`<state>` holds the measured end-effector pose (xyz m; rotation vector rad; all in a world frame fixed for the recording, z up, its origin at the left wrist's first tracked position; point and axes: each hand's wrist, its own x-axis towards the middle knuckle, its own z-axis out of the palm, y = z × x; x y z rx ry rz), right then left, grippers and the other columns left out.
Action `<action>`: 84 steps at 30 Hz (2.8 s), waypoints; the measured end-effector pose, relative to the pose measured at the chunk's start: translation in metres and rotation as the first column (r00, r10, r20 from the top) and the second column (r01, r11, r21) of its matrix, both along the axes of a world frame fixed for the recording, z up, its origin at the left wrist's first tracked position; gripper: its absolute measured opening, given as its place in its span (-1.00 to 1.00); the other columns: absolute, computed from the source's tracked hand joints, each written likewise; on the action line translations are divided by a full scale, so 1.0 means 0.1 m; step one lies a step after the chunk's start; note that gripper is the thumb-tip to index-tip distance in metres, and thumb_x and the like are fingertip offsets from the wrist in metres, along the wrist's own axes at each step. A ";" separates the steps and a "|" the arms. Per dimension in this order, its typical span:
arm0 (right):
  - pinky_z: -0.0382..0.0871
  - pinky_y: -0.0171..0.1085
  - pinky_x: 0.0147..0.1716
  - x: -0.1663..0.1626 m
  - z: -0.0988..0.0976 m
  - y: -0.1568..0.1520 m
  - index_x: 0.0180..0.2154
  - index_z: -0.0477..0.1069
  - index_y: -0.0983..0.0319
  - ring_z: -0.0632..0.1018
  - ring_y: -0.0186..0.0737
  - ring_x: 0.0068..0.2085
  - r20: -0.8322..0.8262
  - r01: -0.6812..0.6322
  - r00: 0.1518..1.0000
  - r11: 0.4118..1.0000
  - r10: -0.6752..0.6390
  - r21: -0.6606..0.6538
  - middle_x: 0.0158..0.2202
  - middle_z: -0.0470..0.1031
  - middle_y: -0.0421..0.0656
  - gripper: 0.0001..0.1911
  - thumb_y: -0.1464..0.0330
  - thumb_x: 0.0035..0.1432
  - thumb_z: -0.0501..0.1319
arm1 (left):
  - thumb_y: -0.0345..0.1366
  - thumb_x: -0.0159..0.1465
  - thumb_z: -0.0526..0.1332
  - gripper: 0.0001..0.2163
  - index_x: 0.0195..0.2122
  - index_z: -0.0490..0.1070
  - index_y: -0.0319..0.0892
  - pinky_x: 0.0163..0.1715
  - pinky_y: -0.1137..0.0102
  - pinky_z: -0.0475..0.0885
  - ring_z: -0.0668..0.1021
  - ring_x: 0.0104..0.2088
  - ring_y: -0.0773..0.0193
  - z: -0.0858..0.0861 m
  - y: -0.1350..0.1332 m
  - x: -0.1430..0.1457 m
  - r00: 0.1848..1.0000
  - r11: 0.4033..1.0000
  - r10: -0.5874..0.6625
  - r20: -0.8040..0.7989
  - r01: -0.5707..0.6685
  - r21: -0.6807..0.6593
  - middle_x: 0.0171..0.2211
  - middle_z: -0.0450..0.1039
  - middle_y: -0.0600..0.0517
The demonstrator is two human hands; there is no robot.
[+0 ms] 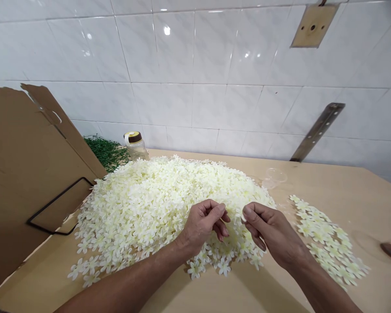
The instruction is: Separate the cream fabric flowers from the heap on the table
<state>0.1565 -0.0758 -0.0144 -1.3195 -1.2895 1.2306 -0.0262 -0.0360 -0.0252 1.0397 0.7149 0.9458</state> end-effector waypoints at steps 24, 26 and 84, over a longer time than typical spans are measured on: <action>0.20 -0.32 -0.61 -0.05 0.01 0.00 -0.48 0.35 0.20 0.31 -0.36 -0.65 0.314 0.012 0.948 0.991 -0.053 0.132 -0.67 0.24 -0.30 -0.54 0.01 0.30 0.11 | -0.03 0.22 0.30 -0.67 -0.30 0.46 -0.26 -0.58 0.44 0.41 0.53 -0.54 0.33 -0.07 0.02 -0.01 0.983 0.983 -0.179 0.042 0.181 -0.037 -0.36 0.49 -0.05; 0.21 -0.31 -0.61 -0.07 0.01 -0.01 -0.43 0.41 0.20 0.34 -0.34 -0.63 0.410 0.025 0.908 0.986 -0.091 0.166 -0.64 0.33 -0.25 -0.58 0.02 0.29 0.14 | -0.06 0.19 0.34 -0.69 -0.31 0.46 -0.26 -0.58 0.44 0.41 0.52 -0.56 0.32 -0.07 0.02 -0.01 0.988 0.988 -0.155 0.012 0.155 -0.021 -0.50 0.46 0.00; 0.48 -0.35 -0.53 -0.08 0.07 -0.08 -0.06 0.51 0.15 0.57 -0.34 -0.57 0.485 0.015 0.837 0.899 -0.251 0.438 -0.40 0.56 -0.21 -0.68 0.17 0.37 0.06 | -0.25 0.15 0.34 -0.76 -0.24 0.52 -0.32 -0.62 0.45 0.40 0.53 -0.57 0.33 -0.01 0.01 -0.03 0.997 0.998 -0.062 0.050 0.063 -0.016 -0.37 0.49 -0.07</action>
